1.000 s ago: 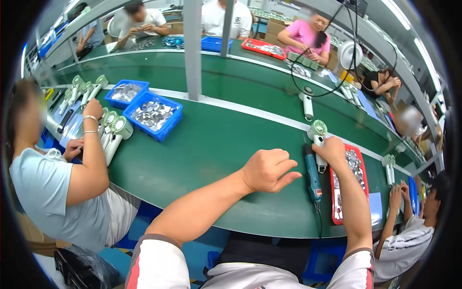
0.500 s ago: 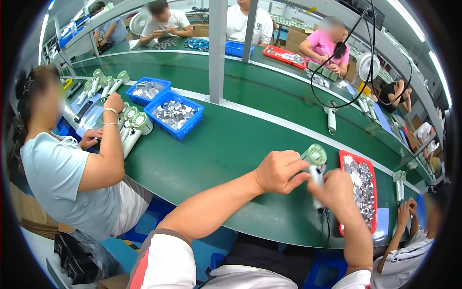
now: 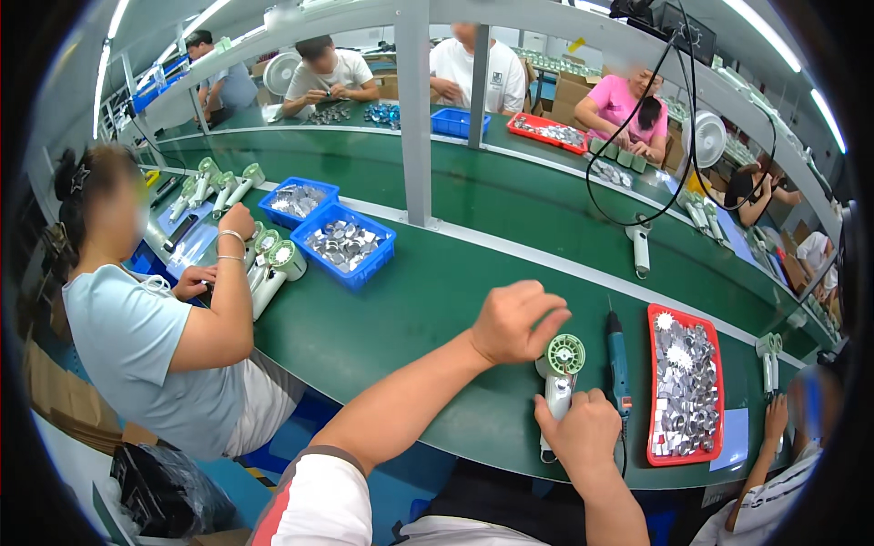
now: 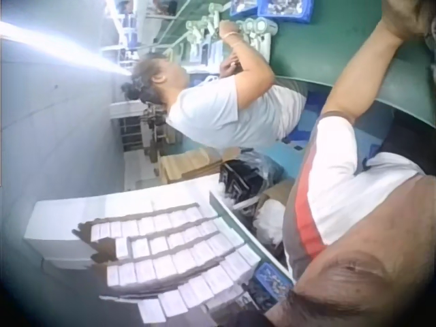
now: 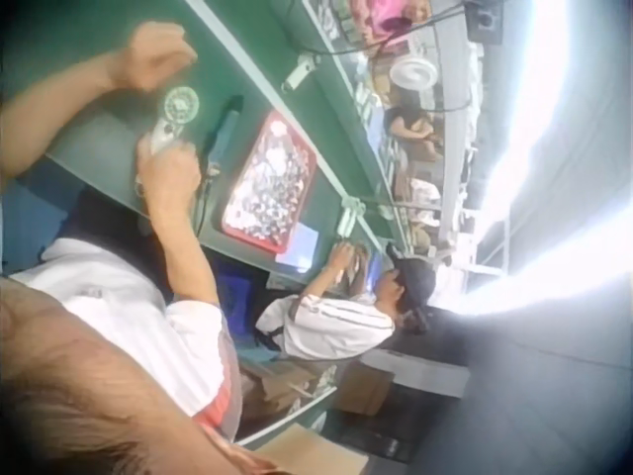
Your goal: The recorder is assembling small handheld battery-powered fans by installing internal components like motors and battery contacts into the plastic casing.
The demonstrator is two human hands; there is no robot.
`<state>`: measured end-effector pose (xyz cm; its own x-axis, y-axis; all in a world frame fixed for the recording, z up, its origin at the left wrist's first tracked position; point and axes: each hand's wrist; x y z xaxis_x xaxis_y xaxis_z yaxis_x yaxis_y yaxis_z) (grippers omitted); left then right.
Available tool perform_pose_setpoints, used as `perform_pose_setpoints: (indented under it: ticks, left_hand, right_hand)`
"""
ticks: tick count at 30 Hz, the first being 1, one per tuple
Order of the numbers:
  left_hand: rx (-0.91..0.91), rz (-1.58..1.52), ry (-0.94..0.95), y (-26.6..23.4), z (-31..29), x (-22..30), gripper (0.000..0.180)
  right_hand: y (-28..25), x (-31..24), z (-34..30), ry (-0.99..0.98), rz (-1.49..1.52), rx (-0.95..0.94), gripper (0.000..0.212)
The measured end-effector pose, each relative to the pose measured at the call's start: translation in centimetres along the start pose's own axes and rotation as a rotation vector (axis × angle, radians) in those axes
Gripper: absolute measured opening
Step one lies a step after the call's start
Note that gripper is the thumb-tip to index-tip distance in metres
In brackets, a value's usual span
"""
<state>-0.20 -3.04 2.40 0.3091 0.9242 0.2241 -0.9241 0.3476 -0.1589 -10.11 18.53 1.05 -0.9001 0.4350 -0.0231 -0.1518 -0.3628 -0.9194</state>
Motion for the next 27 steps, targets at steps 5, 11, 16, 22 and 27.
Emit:
perform_pose_setpoints:
  ticks: [5, 11, 16, 22, 27]
  left_hand:
    - [0.366, 0.197, -0.209, -4.9, 4.7, -3.4, 0.003]
    - [-0.018, 0.789, -0.718, -21.3, 8.5, -14.3, 0.023]
    - [-0.442, 1.282, -1.081, -35.9, 4.8, -18.9, 0.017]
    - [-0.755, 1.299, -1.177, -42.0, 2.2, -20.9, 0.042]
    - [-0.797, 1.334, -1.131, -42.6, 1.5, -21.6, 0.028]
  right_hand:
    - [-2.8, 1.4, -2.0, -0.116, 0.160, 0.150, 0.037]
    - [0.3, 4.5, -8.5, -0.048, 0.565, 0.164, 0.011]
    - [0.4, 3.9, -8.9, -0.106, 0.549, 0.276, 0.011]
    - [-0.7, 4.1, -8.4, -0.113, 0.533, 0.278, 0.015]
    - [-1.0, 3.7, -7.8, -0.132, 0.536, 0.248, 0.014]
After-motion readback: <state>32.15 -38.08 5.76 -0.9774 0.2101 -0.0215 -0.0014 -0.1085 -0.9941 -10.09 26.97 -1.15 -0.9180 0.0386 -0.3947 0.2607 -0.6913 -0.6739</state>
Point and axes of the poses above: each hand's wrist, its own z-axis towards the middle knuckle, its own y-axis out of the palm, x = y × z, and after that the axes turned 13 degrees about -z, right-handed
